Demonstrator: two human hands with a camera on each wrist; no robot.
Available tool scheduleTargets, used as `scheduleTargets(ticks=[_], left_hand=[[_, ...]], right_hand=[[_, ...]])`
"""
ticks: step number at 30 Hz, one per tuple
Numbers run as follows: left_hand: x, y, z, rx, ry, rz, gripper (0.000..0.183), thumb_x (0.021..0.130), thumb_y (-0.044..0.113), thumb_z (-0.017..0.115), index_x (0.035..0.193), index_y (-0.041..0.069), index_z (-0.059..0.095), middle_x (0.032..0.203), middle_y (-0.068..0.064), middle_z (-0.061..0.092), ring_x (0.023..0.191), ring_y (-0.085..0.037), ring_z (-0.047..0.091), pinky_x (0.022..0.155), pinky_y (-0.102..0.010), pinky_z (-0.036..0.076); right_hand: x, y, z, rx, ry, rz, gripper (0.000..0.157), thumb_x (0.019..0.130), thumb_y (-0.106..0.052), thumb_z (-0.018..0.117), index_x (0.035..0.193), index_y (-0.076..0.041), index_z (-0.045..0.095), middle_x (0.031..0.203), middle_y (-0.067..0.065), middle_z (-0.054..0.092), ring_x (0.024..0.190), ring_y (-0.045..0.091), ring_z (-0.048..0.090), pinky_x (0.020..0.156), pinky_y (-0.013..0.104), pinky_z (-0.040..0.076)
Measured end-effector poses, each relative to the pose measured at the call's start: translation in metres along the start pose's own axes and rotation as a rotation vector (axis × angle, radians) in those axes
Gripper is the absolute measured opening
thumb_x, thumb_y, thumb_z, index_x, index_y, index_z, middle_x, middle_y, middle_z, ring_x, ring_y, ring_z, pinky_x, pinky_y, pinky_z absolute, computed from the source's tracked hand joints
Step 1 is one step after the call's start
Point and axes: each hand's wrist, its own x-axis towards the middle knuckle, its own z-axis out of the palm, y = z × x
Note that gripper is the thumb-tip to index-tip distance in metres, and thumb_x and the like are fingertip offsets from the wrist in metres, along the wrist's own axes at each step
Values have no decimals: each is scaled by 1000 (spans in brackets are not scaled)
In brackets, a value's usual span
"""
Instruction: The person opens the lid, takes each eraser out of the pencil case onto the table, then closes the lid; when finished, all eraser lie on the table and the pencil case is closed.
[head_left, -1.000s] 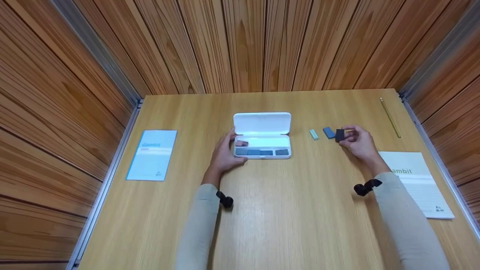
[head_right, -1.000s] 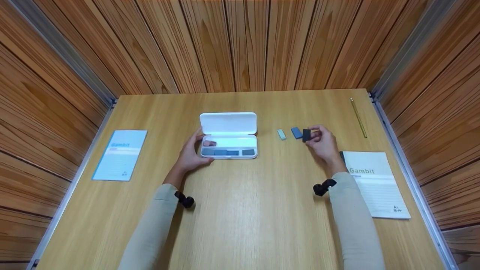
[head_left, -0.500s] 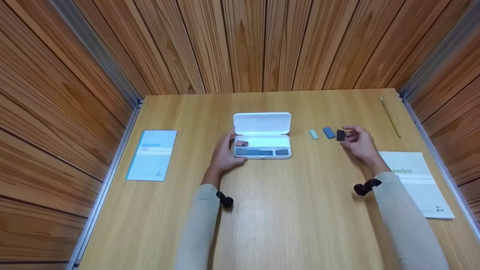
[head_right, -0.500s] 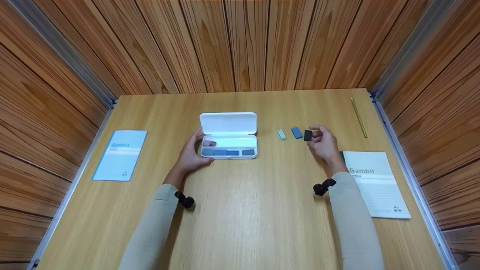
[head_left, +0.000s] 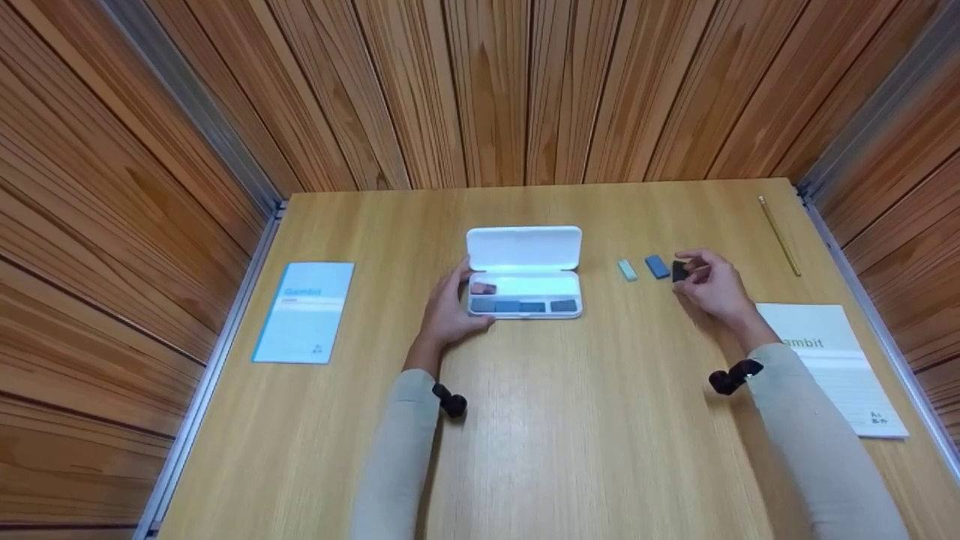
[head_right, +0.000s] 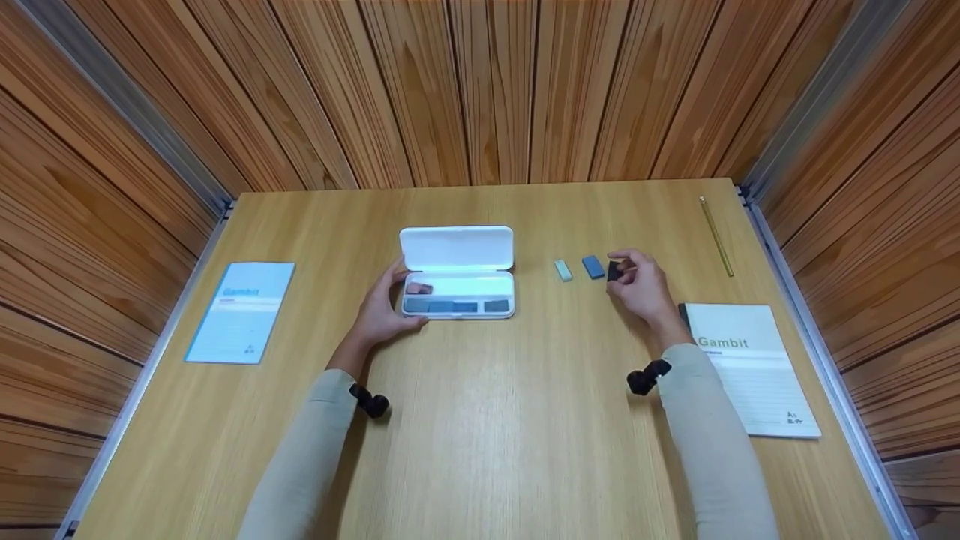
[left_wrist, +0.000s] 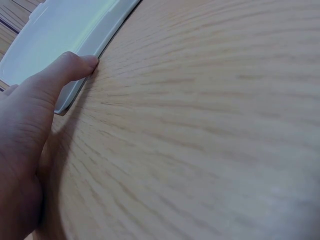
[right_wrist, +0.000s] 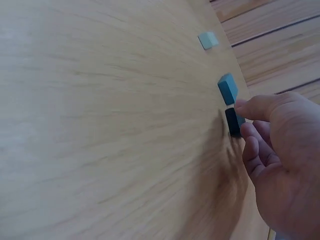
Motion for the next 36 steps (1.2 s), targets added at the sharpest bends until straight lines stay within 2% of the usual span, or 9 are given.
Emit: scheduleTargets(ticks=[7,13,20,23,30,32,36], left_hand=[[0,0,-1,10,-2,10,123,80,36,101,179,32,29,171,-1,54,164,-31,41,139,-65,30],[1,1,0,10,0,16,125,78,34,101,179,30,30,169,-1,57,163,-32,43,140,-64,30],[1,2,1,12,1,2,124,78,35,102,179,32,30,170,1,57,163,-31,43,140,-64,31],[0,1,1,9,3,-1,123,78,35,102,179,32,31,170,0,56,164,-32,43,139,-64,31],[-2,2,1,18,-4,7,122,79,39,103,179,34,32,169,-1,57,164,-32,43,140,-64,31],[-2,1,1,22,-5,10,122,79,41,103,178,34,32,168,0,58,164,-31,43,140,-64,31],[-2,1,1,15,0,17,122,77,43,104,178,37,34,166,0,60,162,-31,44,139,-65,31]], right_hand=[[1,-19,13,8,-72,-36,54,108,-1,69,160,-4,54,142,24,54,110,22,53,82,13,49],[2,-37,31,-38,-99,-137,51,107,1,69,156,0,57,139,27,59,115,28,57,87,8,44],[6,-57,54,-61,-141,-174,51,105,4,71,154,-3,60,139,26,61,121,38,63,91,8,44],[7,-65,63,-70,-159,-174,51,104,4,72,153,-4,61,139,26,63,123,39,65,95,16,49],[9,-88,85,-50,-241,-162,49,106,-2,72,154,-8,61,142,20,62,128,37,63,109,47,54],[10,-94,92,-39,-256,-170,49,106,-3,73,153,-9,62,142,20,63,129,37,63,109,50,55],[11,-107,108,-11,-287,-205,48,106,-5,74,153,-10,62,143,21,64,128,37,63,109,48,55]])
